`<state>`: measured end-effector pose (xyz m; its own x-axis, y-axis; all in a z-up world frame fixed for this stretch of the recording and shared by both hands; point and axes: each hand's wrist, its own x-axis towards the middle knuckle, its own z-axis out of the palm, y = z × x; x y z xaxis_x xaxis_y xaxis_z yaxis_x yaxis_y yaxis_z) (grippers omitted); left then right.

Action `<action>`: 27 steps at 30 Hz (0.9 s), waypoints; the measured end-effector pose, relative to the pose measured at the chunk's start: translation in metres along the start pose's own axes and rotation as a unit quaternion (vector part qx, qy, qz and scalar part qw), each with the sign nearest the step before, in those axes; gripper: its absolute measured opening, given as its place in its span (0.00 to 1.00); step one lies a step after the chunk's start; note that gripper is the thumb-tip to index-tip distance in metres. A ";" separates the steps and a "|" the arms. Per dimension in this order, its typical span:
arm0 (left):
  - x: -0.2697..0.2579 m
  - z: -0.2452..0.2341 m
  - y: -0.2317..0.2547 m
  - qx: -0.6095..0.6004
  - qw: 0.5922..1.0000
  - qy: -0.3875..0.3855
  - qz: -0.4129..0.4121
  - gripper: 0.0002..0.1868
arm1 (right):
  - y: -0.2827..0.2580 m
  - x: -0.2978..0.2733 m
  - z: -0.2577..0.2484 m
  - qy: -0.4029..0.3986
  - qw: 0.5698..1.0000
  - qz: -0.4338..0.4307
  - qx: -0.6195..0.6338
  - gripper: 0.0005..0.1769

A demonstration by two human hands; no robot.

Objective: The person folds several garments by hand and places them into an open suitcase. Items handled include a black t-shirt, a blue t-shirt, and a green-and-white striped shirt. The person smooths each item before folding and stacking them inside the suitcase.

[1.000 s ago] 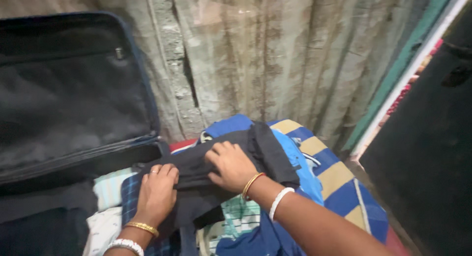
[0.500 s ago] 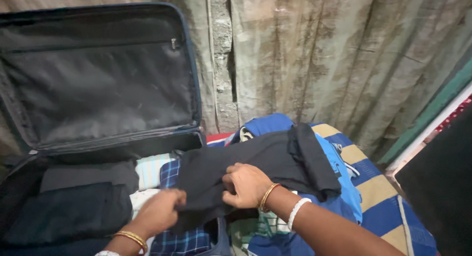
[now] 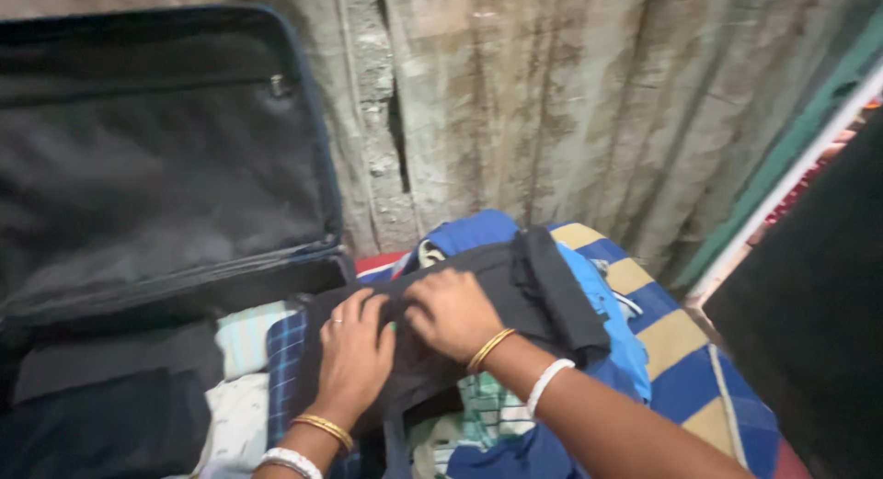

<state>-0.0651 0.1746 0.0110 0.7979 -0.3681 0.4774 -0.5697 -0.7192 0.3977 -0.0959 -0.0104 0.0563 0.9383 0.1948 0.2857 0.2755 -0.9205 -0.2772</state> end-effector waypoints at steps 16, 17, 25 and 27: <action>0.036 0.079 0.182 -0.036 0.972 -0.120 0.197 0.35 | 0.248 -0.100 0.013 0.062 0.876 0.442 0.185 0.40; 0.036 0.085 0.183 -0.026 0.974 -0.133 0.180 0.35 | 0.252 -0.099 0.015 0.059 0.865 0.458 0.197 0.43; 0.025 0.106 0.172 0.021 0.986 -0.093 0.134 0.41 | 0.231 -0.091 -0.015 0.032 0.837 0.440 0.322 0.51; 0.025 0.101 0.171 0.013 0.988 -0.082 0.133 0.44 | 0.213 -0.086 -0.035 0.045 0.831 0.419 0.363 0.52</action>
<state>-0.1224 -0.0168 0.0117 0.6437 -0.6343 0.4281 -0.7594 -0.5987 0.2548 -0.1254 -0.2351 0.0045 0.8535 -0.4681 -0.2291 -0.3834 -0.2661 -0.8844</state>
